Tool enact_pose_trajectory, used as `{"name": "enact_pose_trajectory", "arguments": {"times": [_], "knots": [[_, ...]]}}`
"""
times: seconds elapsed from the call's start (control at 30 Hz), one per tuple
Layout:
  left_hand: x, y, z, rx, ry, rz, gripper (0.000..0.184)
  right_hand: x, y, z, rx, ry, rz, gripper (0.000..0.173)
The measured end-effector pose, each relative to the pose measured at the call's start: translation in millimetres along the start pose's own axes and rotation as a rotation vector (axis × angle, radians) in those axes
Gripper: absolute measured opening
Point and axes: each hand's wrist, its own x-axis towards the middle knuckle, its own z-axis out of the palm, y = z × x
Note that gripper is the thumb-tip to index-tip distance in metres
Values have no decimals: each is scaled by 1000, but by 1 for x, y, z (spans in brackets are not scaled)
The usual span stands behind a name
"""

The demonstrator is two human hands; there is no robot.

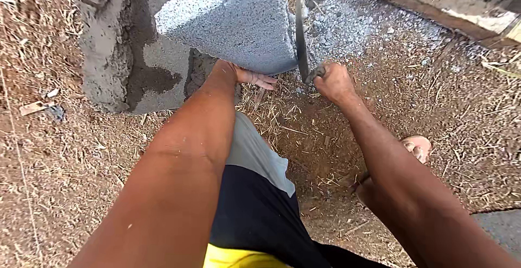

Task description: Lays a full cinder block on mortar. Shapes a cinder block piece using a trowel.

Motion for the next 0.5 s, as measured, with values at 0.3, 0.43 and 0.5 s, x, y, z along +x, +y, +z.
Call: {"name": "enact_pose_trajectory", "arguments": {"times": [0.3, 0.43, 0.5], "knots": [[-2, 3, 5, -42, 43, -8, 53, -8, 0, -15, 34, 71, -27, 21], [1, 0, 4, -11, 27, -3, 53, 1, 9, 9, -25, -76, 34, 25], [5, -4, -3, -34, -12, 13, 56, 7, 14, 13, -51, -142, 64, 28]]}}
